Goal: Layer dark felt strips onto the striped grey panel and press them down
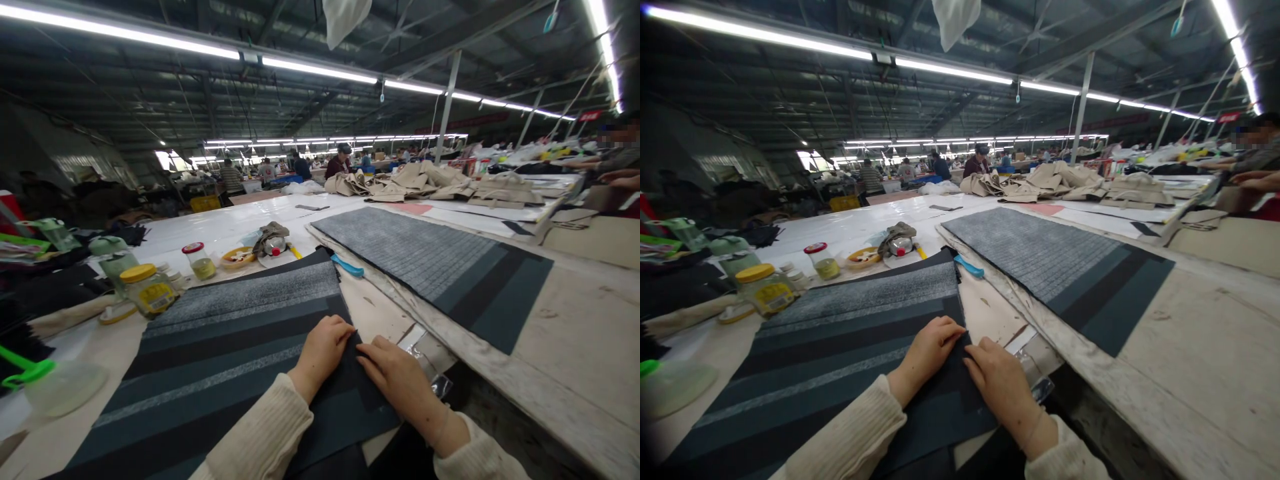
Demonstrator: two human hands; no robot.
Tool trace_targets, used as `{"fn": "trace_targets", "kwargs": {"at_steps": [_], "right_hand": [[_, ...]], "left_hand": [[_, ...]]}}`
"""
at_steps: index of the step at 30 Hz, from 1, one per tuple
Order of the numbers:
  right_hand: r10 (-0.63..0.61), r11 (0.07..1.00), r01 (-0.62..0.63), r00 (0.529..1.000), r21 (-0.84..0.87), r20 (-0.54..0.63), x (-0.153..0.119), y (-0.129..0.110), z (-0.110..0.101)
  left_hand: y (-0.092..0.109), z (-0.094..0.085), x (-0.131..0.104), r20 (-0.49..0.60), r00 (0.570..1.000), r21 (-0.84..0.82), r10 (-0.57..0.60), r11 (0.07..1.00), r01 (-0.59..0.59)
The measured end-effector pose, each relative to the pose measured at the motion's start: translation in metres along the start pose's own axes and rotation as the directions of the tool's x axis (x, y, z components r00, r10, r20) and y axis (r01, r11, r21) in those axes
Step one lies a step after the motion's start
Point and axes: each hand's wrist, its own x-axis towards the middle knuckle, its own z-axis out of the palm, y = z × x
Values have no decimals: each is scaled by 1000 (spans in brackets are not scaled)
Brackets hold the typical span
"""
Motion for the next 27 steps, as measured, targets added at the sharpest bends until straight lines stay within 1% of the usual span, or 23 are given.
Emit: {"fn": "trace_targets", "kwargs": {"at_steps": [5, 9, 10, 12, 14, 15, 18, 21, 24, 27], "right_hand": [[0, 1000, 0, 1000, 23, 20, -1, 0, -1], [-11, 998, 10, 1000, 60, 21, 3, 4, -3], [-12, 997, 12, 1000, 76, -4, 5, 6, -3], [-20, 993, 30, 996, 111, -90, 10, 7, -1], [-50, 986, 75, 984, 146, -170, 16, 5, 5], [-70, 982, 101, 980, 162, -186, 18, 4, 9], [-103, 975, 132, 981, 181, -164, 24, -1, 20], [-109, 982, 128, 985, 139, -136, 25, -4, 25], [-137, 987, 144, 986, 69, -92, 24, -7, 22], [-161, 987, 162, 986, 14, -32, 24, -11, 15]], "left_hand": [[5, -6, -3, 101, 990, 187, 100, 975, -117], [9, -10, -3, 180, 975, 284, 133, 942, -181], [10, -10, -3, 189, 972, 296, 137, 936, -190], [11, -11, -3, 194, 970, 313, 144, 929, -200], [12, -10, -2, 191, 969, 331, 155, 919, -212], [11, -9, -2, 185, 969, 341, 164, 914, -220], [8, -6, -1, 153, 970, 355, 192, 905, -235], [2, -8, -2, 131, 974, 313, 184, 925, -216], [-6, -16, -7, 141, 976, 248, 164, 949, -195], [-15, -26, -18, 138, 979, 219, 152, 959, -180]]}}
